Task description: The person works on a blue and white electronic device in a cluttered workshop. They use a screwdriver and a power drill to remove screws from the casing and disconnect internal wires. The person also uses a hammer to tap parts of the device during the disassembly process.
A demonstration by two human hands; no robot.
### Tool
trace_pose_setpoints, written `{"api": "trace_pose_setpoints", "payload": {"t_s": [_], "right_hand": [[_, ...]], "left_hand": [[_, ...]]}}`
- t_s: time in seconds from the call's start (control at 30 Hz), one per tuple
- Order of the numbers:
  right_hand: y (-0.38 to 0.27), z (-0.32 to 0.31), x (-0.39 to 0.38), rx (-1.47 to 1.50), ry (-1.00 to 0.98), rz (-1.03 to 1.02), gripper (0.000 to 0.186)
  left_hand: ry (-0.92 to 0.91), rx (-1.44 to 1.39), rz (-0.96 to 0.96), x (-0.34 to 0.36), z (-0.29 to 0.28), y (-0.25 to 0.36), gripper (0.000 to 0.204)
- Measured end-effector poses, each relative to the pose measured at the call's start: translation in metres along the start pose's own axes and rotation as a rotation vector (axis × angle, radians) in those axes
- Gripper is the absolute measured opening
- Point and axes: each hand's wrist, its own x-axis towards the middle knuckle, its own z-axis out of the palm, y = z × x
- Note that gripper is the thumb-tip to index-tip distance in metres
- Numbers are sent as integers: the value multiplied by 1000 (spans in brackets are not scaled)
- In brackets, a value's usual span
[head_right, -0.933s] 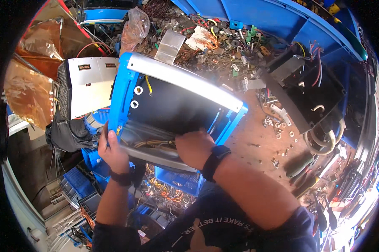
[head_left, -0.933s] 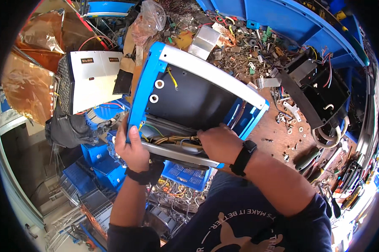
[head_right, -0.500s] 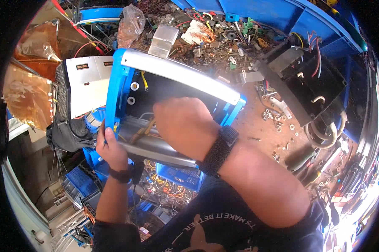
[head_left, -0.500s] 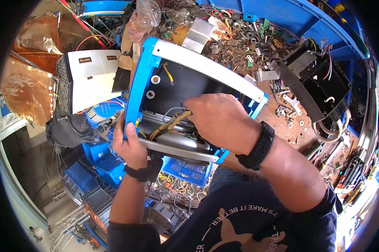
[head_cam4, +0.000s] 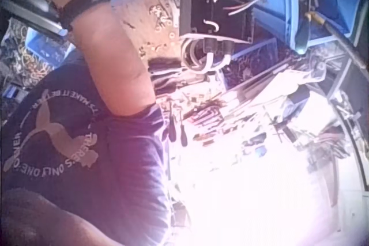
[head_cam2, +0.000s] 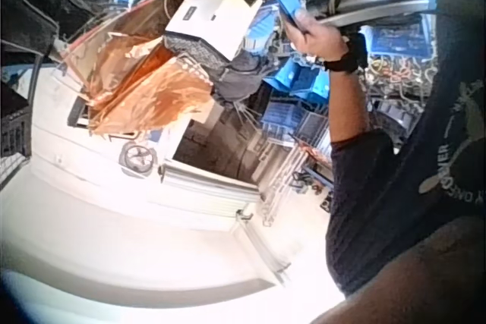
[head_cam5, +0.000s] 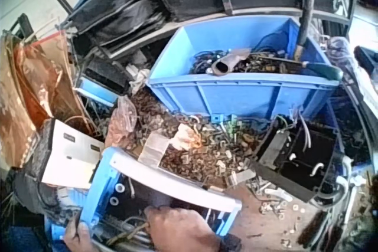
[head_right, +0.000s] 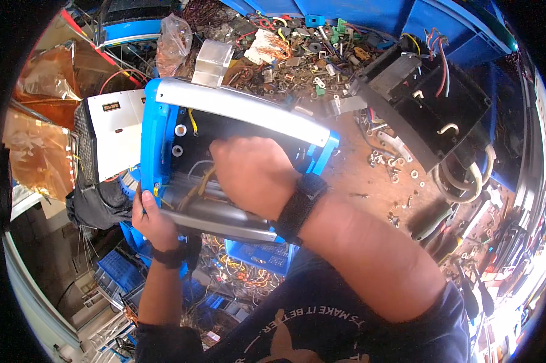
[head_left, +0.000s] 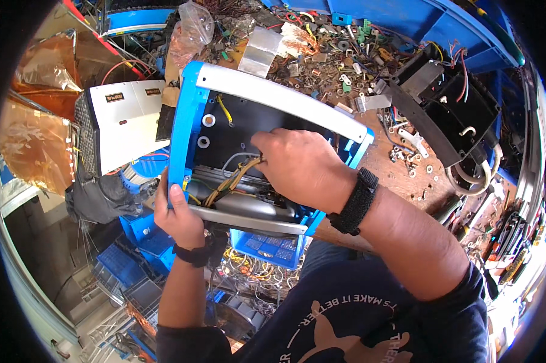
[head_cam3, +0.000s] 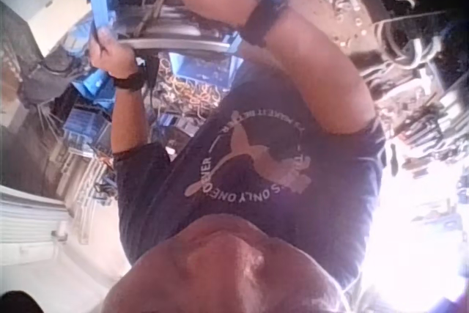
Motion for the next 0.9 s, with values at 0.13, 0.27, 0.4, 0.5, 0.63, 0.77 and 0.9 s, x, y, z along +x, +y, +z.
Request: {"api": "trace_pose_setpoints", "payload": {"t_s": [0.13, 0.27, 0.4, 0.5, 0.63, 0.77, 0.9], "right_hand": [[6, -1, -1, 40, -24, -51, 23], [8, -3, -2, 50, -39, -37, 22], [6, -6, 0, 35, -50, 13, 26], [8, -11, -2, 62, -55, 14, 30], [11, -11, -2, 52, -70, 9, 35], [1, -11, 0, 50, -37, 35, 39], [-5, -9, 6, 34, -17, 94, 41]], "left_hand": [[16, -9, -5, 0, 2, 1, 39], [11, -38, -14, 1, 2, -1, 39], [17, -19, -4, 0, 2, 0, 39], [8, 20, 1, 1, 0, 0, 38], [11, 8, 11, 1, 1, -4, 39], [15, 40, 29, 0, 0, -2, 39], [20, 28, 4, 1, 0, -2, 39]]}}
